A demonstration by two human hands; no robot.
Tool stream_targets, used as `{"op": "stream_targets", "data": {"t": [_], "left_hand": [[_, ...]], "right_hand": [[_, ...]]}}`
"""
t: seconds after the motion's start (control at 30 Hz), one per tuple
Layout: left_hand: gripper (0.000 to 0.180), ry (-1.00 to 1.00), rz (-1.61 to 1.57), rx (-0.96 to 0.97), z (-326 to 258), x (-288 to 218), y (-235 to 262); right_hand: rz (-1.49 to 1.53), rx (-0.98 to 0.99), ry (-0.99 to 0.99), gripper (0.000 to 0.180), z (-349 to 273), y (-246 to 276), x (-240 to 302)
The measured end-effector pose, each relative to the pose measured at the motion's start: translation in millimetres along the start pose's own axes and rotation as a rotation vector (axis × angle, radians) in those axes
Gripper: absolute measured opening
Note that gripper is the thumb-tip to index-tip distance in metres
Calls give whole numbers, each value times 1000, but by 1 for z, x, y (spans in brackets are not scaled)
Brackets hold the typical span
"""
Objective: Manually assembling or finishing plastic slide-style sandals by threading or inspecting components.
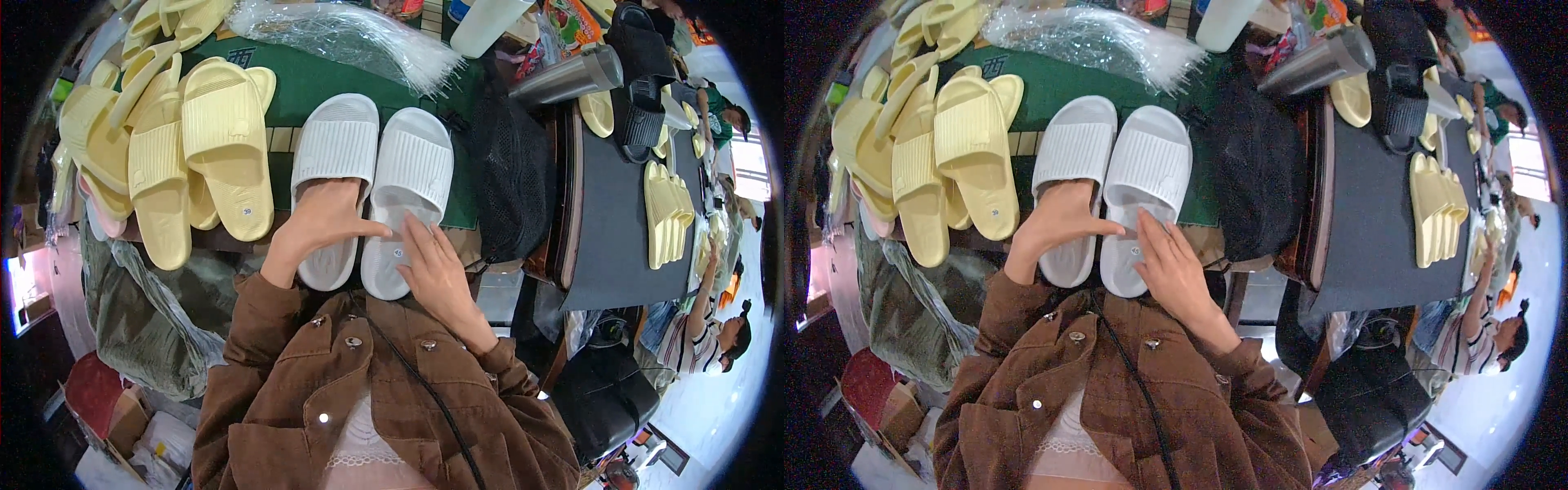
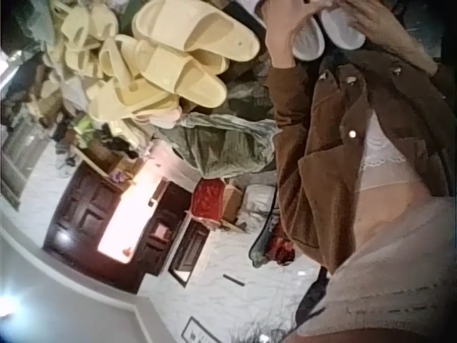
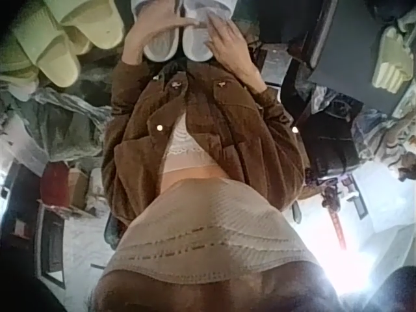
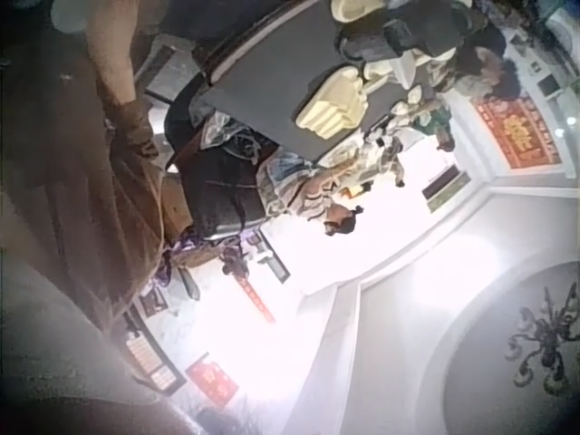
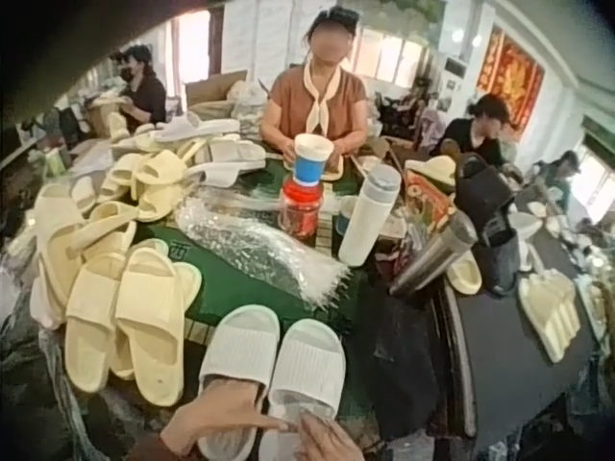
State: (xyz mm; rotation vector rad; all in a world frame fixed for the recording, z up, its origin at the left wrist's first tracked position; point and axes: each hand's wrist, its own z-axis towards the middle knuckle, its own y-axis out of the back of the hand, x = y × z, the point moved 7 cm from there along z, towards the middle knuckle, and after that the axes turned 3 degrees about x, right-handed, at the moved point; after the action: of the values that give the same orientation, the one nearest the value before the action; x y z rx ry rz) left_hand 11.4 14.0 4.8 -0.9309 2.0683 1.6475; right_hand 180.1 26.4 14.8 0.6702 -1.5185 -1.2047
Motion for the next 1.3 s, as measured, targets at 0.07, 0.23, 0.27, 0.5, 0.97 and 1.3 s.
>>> {"op": "stream_targets", "data": {"t": [0.07,0.23,0.27,0.5,0.97,1.3], "left_hand": [[80,68,11,123,-2,3,-5],[75,-69,85,-191,-16,-9,-7],[72,-45,64,-228,-16,-8,-7],[60,55,17,-311,-7,4,-16],[53,17,90,-338,-3,-1,-15],[54,1,103,-370,-5,-2,-14]], "right_hand": [[0,5,-13,64,2,-2,2],[-68,-37,-69,65,8,-1,4],[-68,-38,-67,65,8,-1,4],[40,-124,-5,51,14,20,0],[-23,-291,-402,12,95,80,-99],[-252,-68,-478,16,120,52,-120]]}}
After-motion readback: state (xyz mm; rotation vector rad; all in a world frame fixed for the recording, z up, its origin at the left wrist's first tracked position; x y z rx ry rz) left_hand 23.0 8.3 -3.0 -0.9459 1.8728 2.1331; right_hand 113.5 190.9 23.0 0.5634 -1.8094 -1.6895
